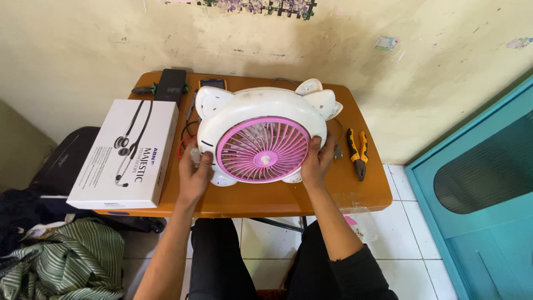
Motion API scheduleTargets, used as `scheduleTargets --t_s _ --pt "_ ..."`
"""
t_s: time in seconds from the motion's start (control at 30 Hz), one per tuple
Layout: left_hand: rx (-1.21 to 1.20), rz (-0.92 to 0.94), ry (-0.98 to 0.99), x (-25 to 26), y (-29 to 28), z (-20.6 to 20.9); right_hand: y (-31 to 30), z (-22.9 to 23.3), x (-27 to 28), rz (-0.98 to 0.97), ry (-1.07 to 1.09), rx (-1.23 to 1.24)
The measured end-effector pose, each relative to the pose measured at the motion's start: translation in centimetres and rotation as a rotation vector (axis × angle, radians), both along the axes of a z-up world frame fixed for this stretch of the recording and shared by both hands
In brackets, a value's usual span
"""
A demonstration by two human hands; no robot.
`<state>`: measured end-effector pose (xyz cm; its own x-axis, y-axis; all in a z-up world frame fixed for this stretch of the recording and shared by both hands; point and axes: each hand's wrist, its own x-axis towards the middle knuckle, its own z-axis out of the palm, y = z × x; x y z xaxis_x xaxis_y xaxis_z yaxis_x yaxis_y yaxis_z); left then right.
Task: The person disassembles a small white electric fan by removing the front grille and motor housing, then reassembles it by reattaching the motor, fan blade, and grille. The person uses a screwdriver to remove and tighten screws during the process.
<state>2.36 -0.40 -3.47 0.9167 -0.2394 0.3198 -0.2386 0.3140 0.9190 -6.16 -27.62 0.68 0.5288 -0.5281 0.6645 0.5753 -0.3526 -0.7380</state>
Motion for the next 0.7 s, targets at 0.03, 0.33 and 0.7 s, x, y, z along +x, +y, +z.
scheduleTargets --t_s 0.03,0.33,0.7 --pt "0.015 -0.014 -0.024 0.0 0.0 -0.1 -0.3 -0.3 0.1 0.063 0.021 0.077" --pt "0.081 0.039 -0.220 2.0 0.2 -1.5 -2.0 -2.4 1.4 0.054 -0.019 0.108" --pt "0.091 0.345 -0.392 8.3 -6.4 0.4 3.5 0.7 -4.9 0.053 -0.019 -0.113"
